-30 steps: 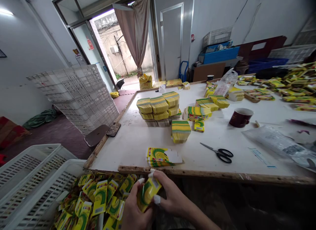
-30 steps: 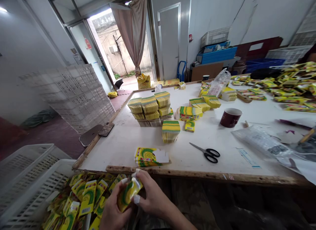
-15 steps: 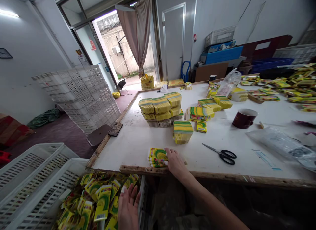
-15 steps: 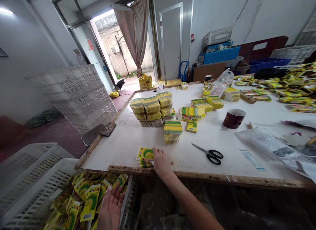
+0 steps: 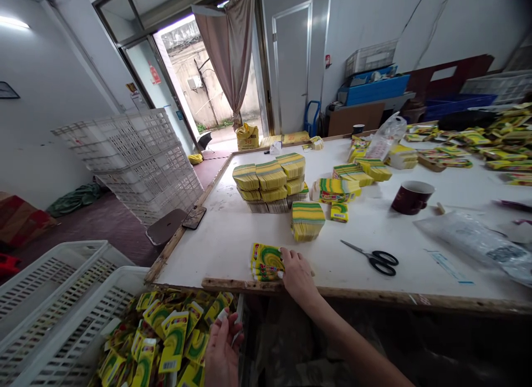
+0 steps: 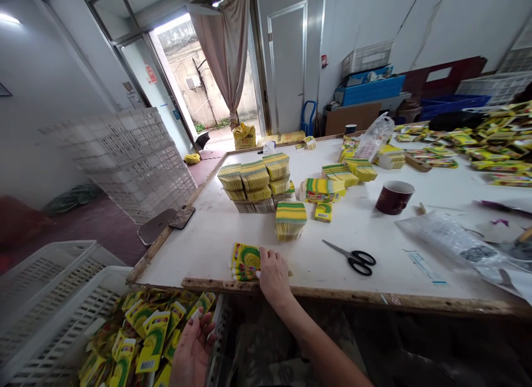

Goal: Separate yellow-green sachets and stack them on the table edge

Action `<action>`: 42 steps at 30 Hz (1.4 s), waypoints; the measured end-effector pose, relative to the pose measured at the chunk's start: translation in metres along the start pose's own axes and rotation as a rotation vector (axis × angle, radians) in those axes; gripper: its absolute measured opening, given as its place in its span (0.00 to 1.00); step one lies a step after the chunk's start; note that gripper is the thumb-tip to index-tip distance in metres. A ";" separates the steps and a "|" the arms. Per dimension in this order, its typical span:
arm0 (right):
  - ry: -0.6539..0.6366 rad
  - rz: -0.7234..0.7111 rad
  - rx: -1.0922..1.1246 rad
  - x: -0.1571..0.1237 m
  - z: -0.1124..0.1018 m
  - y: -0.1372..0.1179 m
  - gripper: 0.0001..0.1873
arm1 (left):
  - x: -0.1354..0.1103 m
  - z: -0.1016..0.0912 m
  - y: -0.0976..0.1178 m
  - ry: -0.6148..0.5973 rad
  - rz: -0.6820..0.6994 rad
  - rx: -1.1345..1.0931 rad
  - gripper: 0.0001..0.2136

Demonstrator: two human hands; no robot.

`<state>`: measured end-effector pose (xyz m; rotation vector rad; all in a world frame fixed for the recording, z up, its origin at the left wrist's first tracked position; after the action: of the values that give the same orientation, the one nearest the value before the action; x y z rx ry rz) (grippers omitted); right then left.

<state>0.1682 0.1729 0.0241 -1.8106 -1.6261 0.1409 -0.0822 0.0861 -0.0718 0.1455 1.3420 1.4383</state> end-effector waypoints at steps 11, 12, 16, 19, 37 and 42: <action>-0.460 0.135 1.142 -0.084 0.009 -0.090 0.29 | -0.052 0.069 0.032 -0.231 0.200 -0.223 0.28; -0.503 0.170 1.221 -0.092 0.010 -0.098 0.28 | -0.055 0.072 0.034 -0.230 0.198 -0.237 0.27; -0.543 0.248 1.292 -0.106 0.017 -0.104 0.26 | -0.051 0.071 0.036 -0.198 0.202 -0.317 0.22; -0.455 0.297 1.229 -0.097 0.020 -0.088 0.21 | -0.046 0.062 0.022 -0.133 0.156 -0.288 0.28; -0.198 -0.530 0.363 -0.076 -0.036 -0.092 0.09 | -0.052 0.061 0.073 -0.537 0.685 0.818 0.39; -0.055 -0.539 0.433 -0.080 -0.035 -0.087 0.16 | -0.058 0.083 0.037 -0.644 0.654 1.023 0.28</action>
<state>0.0961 0.0834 0.0701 -1.0186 -1.8893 0.2730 -0.0240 0.1038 0.0175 1.6834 1.3854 0.8939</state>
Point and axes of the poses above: each hand's wrist, its own x-axis towards the middle knuckle, its own z-axis out of the palm, y = z × x, the point moved 9 cm from there along x, towards the middle knuckle, and after that the axes turned 10 degrees about y, right-handed, at the moved point
